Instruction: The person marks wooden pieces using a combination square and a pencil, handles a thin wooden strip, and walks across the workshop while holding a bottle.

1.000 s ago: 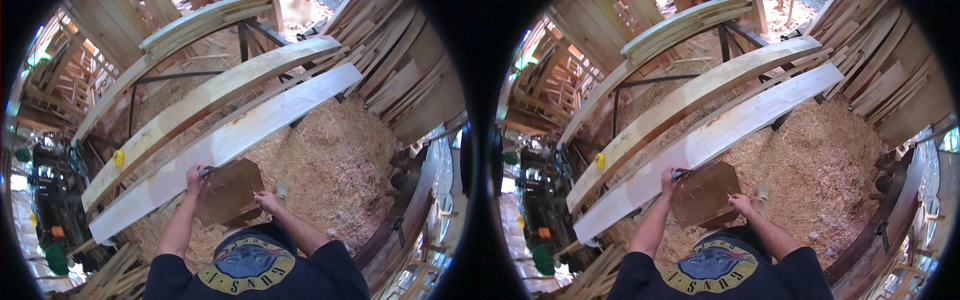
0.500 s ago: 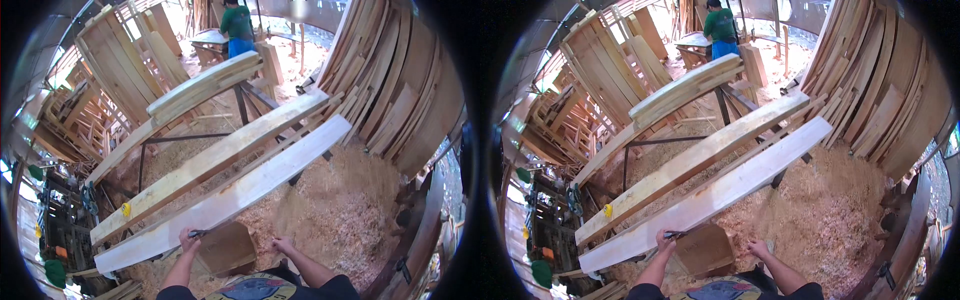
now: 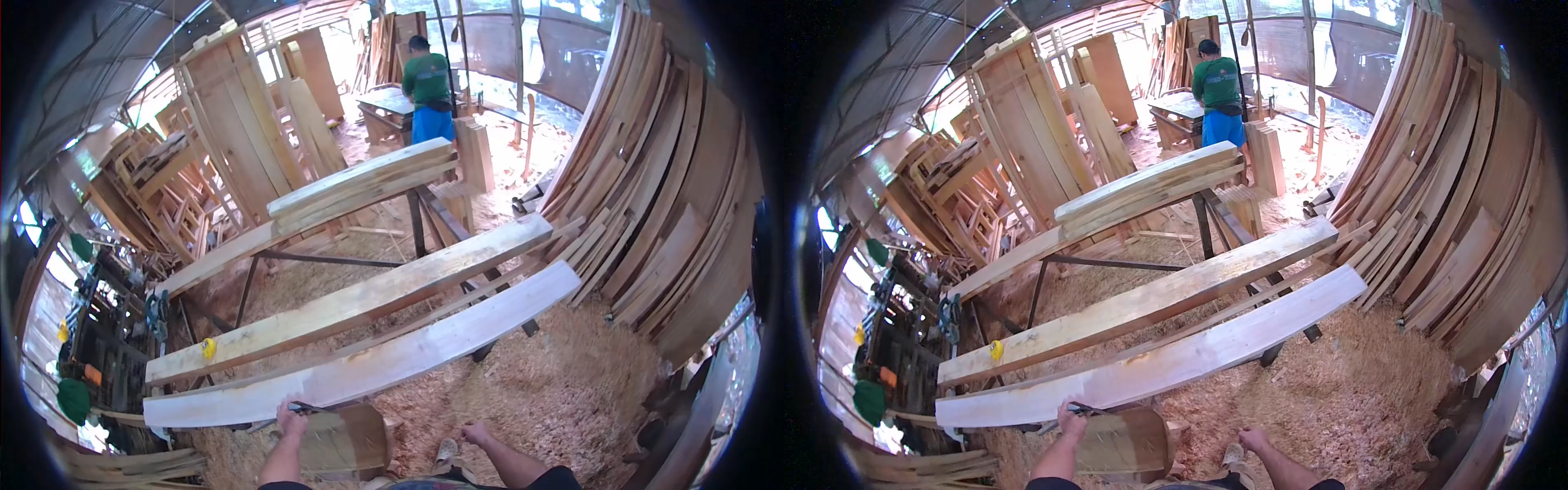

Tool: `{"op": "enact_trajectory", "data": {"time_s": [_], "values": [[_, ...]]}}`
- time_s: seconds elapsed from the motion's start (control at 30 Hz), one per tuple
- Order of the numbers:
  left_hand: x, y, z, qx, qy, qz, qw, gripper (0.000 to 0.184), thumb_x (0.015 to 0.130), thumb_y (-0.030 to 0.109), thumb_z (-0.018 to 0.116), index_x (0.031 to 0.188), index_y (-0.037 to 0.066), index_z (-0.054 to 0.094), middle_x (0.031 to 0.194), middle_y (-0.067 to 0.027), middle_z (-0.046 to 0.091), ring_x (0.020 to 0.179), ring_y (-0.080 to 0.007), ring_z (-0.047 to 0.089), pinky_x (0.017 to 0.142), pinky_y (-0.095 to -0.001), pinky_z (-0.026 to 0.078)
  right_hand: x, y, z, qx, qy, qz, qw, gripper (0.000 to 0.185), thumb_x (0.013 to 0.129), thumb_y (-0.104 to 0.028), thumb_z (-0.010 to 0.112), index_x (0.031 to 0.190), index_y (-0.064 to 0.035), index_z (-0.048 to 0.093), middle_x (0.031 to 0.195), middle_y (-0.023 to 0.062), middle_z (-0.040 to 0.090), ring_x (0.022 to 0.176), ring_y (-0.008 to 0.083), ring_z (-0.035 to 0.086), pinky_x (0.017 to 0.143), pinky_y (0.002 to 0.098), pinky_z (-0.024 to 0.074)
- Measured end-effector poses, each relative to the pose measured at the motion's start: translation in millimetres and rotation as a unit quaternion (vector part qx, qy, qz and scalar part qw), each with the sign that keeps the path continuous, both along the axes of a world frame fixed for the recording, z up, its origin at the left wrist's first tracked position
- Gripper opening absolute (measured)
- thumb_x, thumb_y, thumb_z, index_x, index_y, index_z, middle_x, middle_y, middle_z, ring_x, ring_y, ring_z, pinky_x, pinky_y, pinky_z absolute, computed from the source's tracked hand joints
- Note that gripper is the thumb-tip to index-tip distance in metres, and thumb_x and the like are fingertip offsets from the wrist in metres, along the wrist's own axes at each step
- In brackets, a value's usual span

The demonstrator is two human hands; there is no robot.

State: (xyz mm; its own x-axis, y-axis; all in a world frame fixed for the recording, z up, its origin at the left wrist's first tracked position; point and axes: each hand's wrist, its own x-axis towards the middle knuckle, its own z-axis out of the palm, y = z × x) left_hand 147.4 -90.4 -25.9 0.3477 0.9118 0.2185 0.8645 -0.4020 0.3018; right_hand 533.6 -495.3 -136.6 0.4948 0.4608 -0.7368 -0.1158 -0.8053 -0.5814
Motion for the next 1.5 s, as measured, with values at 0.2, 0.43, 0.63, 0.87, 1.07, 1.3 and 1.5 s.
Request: {"op": "enact_trajectory", "data": {"time_s": [0.2, 0.43, 0.63, 0.87, 1.07, 1.3, 1.5], "values": [[7, -19, 19, -0.083, -0.034, 0.056, 0.994, 0.057, 0.073, 0.038, 0.084, 0.115, 0.003, 0.068, 0.115, -0.016, 0.067, 0.108, -0.0384, 0.061, 0.097, -0.0436, 0.048, 11, -27, -41, -0.069, -0.078, 0.112, 0.988, 0.03, 0.082, -0.031, 0.063, 0.095, -0.008, 0.078, 0.08, 0.0109, 0.073, 0.068, 0.0211, 0.069, 0.063, 0.0365, 0.0548], [-2, -96, 21, -0.113, -0.102, 0.023, 0.988, 0.041, 0.085, 0.037, 0.076, 0.104, 0.0, 0.071, 0.093, -0.0161, 0.074, 0.085, -0.0345, 0.071, 0.079, -0.0453, 0.054, -1, -84, -97, -0.046, -0.259, 0.213, 0.941, 0.032, 0.09, -0.027, 0.051, 0.086, -0.0083, 0.076, 0.088, 0.0171, 0.073, 0.075, 0.0287, 0.07, 0.073, 0.0445, 0.0551], [-24, -197, 11, -0.184, -0.119, -0.026, 0.975, 0.034, 0.089, 0.031, 0.075, 0.101, 0.001, 0.068, 0.087, -0.0163, 0.073, 0.08, -0.0321, 0.07, 0.073, -0.0428, 0.053, -36, -136, -99, -0.11, -0.28, 0.148, 0.942, 0.023, 0.085, -0.023, 0.058, 0.086, -0.0032, 0.07, 0.088, 0.0235, 0.072, 0.083, 0.0413, 0.07, 0.071, 0.0524, 0.0557], [8, -238, 15, -0.307, -0.198, -0.128, 0.922, 0.026, 0.093, 0.025, 0.07, 0.103, 0.001, 0.067, 0.088, -0.0102, 0.07, 0.079, -0.0216, 0.065, 0.076, -0.0365, 0.052, -72, -185, -81, -0.089, -0.251, 0.071, 0.961, 0.025, 0.086, -0.026, 0.062, 0.099, -0.0051, 0.069, 0.091, 0.0214, 0.071, 0.09, 0.0411, 0.069, 0.079, 0.0524, 0.0552], [62, -229, 10, -0.354, -0.172, -0.133, 0.91, 0.026, 0.097, 0.029, 0.062, 0.1, 0.003, 0.067, 0.093, -0.0198, 0.07, 0.088, -0.0367, 0.069, 0.079, -0.0431, 0.052, -58, -258, -102, -0.14, -0.322, 0.257, 0.9, 0.024, 0.08, -0.03, 0.071, 0.085, -0.0062, 0.069, 0.087, 0.0191, 0.072, 0.086, 0.0396, 0.07, 0.076, 0.0507, 0.055], [179, -257, 48, -0.278, -0.16, -0.228, 0.92, 0.02, 0.092, 0.024, 0.07, 0.089, 0.004, 0.065, 0.077, -0.0163, 0.067, 0.069, -0.0335, 0.063, 0.064, -0.0405, 0.05, 28, -300, -138, -0.2, -0.3, 0.282, 0.889, 0.029, 0.078, -0.036, 0.076, 0.094, -0.0117, 0.077, 0.088, 0.0137, 0.074, 0.084, 0.0339, 0.071, 0.077, 0.0485, 0.0559], [328, -307, 59, -0.279, -0.072, -0.317, 0.904, 0.018, 0.091, 0.024, 0.071, 0.094, 0.006, 0.071, 0.079, -0.0212, 0.068, 0.074, -0.0396, 0.068, 0.063, -0.0469, 0.05, 127, -373, -145, -0.042, 0.008, -0.318, 0.947, 0.018, 0.085, -0.018, 0.062, 0.089, -0.0072, 0.076, 0.086, 0.0145, 0.074, 0.08, 0.0318, 0.073, 0.072, 0.0467, 0.0585]]}}
